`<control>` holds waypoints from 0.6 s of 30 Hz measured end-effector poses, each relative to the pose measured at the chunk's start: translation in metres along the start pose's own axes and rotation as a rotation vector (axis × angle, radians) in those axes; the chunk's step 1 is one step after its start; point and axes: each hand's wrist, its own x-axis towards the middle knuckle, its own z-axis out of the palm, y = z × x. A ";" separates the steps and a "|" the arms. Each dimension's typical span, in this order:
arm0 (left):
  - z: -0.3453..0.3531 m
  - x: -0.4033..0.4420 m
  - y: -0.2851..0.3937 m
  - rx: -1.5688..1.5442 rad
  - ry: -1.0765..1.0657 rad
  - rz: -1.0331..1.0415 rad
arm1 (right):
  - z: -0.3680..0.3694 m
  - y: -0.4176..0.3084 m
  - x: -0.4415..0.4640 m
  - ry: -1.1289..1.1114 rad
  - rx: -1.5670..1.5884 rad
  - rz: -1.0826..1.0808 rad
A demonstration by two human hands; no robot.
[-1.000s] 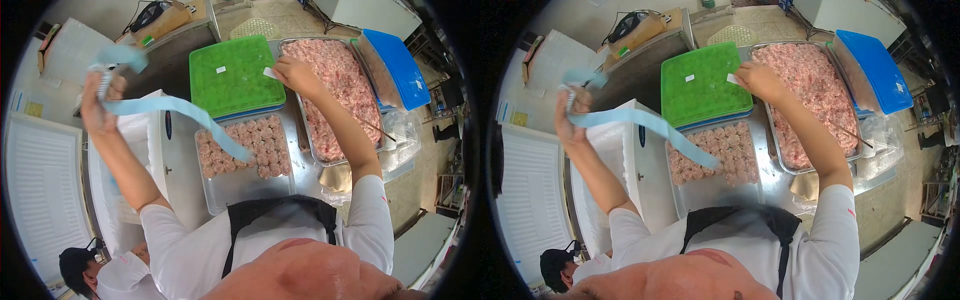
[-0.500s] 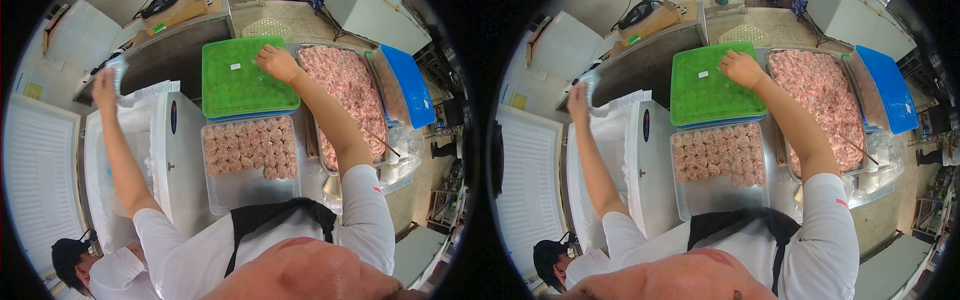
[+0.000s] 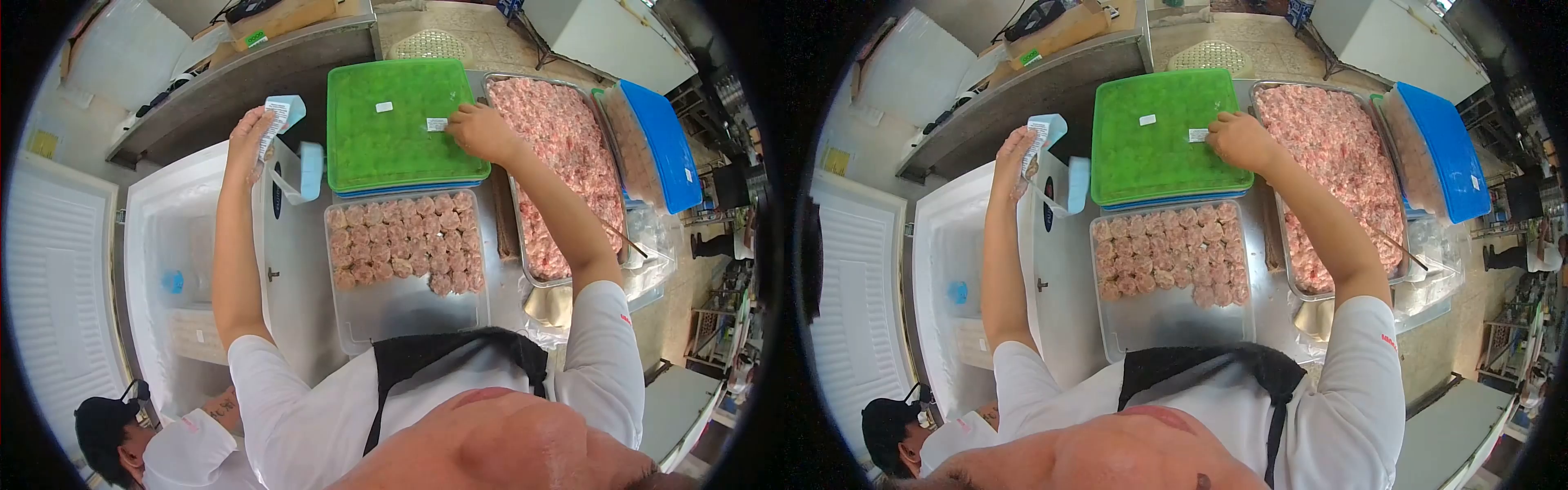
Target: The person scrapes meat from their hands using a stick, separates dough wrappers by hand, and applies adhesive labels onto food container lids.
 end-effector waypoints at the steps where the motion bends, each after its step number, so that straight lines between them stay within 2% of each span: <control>1: 0.001 0.000 0.000 0.015 -0.034 -0.042 | 0.003 -0.003 0.000 0.081 -0.015 0.021; 3: 0.001 0.002 -0.012 0.053 -0.071 -0.066 | 0.014 -0.009 0.003 0.249 -0.047 0.061; 6: 0.014 0.005 -0.033 0.098 -0.111 -0.039 | 0.031 -0.019 0.005 0.326 -0.002 0.031; 9: 0.012 0.002 -0.040 0.277 -0.156 -0.095 | 0.013 -0.008 -0.010 0.211 -0.004 0.174; 10: 0.015 -0.001 -0.036 0.327 -0.151 -0.184 | 0.013 -0.008 -0.018 0.183 0.090 0.307; 12: 0.015 0.001 -0.045 0.204 -0.228 -0.236 | 0.018 -0.009 -0.033 0.129 0.271 0.567; 15: 0.024 0.003 -0.056 0.133 -0.317 -0.259 | 0.050 -0.005 -0.044 0.035 0.630 0.671; 16: 0.025 0.003 -0.056 0.130 -0.321 -0.272 | 0.053 -0.010 -0.042 0.125 0.700 0.719; 18: 0.025 0.002 -0.058 0.107 -0.316 -0.284 | 0.046 -0.013 -0.029 0.074 0.768 0.829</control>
